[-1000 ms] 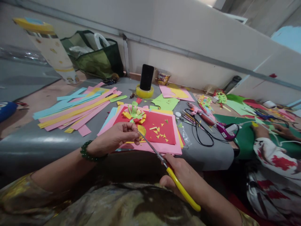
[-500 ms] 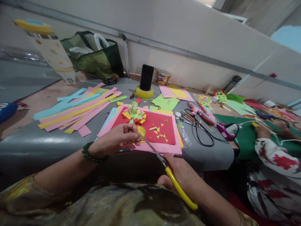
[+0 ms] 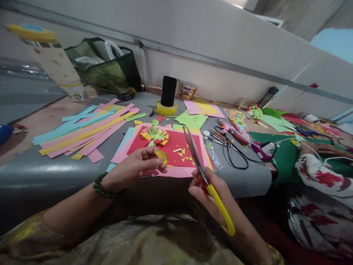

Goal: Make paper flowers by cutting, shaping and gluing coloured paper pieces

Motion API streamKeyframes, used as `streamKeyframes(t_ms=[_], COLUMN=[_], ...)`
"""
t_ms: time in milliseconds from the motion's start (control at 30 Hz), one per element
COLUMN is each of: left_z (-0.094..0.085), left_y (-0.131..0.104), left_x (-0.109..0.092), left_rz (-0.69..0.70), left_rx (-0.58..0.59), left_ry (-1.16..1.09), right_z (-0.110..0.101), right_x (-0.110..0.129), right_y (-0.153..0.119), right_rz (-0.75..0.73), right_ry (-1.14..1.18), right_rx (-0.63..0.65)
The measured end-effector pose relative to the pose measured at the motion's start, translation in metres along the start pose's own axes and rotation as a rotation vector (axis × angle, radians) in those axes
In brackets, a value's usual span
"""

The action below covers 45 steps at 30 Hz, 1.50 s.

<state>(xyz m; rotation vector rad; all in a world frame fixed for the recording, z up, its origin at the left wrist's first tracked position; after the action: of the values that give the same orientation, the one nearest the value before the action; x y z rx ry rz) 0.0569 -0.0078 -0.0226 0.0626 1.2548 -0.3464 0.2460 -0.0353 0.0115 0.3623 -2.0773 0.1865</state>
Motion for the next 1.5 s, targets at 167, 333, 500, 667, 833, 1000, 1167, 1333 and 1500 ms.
streamKeyframes(t_ms=[167, 333, 500, 667, 833, 1000, 1167, 1333, 1500], left_z=[0.014, 0.013, 0.012, 0.017, 0.016, 0.014, 0.017, 0.01, 0.005], left_y=[0.0, 0.003, 0.003, 0.003, 0.001, -0.001, -0.001, -0.004, -0.008], left_x=[0.001, 0.011, 0.016, 0.012, 0.01, 0.01, 0.01, 0.004, -0.004], left_rz=[0.075, 0.073, 0.04, 0.032, 0.039, 0.043, 0.069, 0.195, 0.336], left_rx=[0.009, -0.013, -0.019, 0.015, -0.012, -0.043, -0.043, -0.138, -0.224], left_ry=[-0.07, -0.118, -0.196, -0.231, -0.231, -0.224, -0.227, -0.139, -0.051], right_z=[0.005, 0.022, 0.027, 0.027, 0.029, 0.028, 0.028, 0.028, 0.027], right_x=[0.019, 0.026, 0.022, 0.022, 0.024, 0.023, 0.024, 0.022, 0.032], right_y=[0.016, 0.033, 0.035, 0.036, 0.037, 0.039, 0.041, 0.04, 0.032], right_rz=[-0.121, -0.226, -0.228, -0.191, -0.184, -0.157, -0.165, -0.203, -0.284], right_ry=[0.233, 0.316, 0.402, 0.445, 0.473, 0.493, 0.445, 0.415, 0.255], right_rx=[-0.269, -0.245, -0.231, -0.219, -0.206, -0.201, -0.157, -0.225, -0.316])
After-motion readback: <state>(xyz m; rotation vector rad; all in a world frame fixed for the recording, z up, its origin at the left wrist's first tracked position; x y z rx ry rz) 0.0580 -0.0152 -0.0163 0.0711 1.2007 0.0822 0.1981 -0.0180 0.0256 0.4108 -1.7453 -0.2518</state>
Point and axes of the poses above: each hand's wrist, its own y-axis towards the middle knuckle, its own z-axis out of the palm, x = y × z, the point moved 9 cm from there along y, towards the middle knuckle, and after that the axes turned 4 degrees about z, right-handed, at the moved point
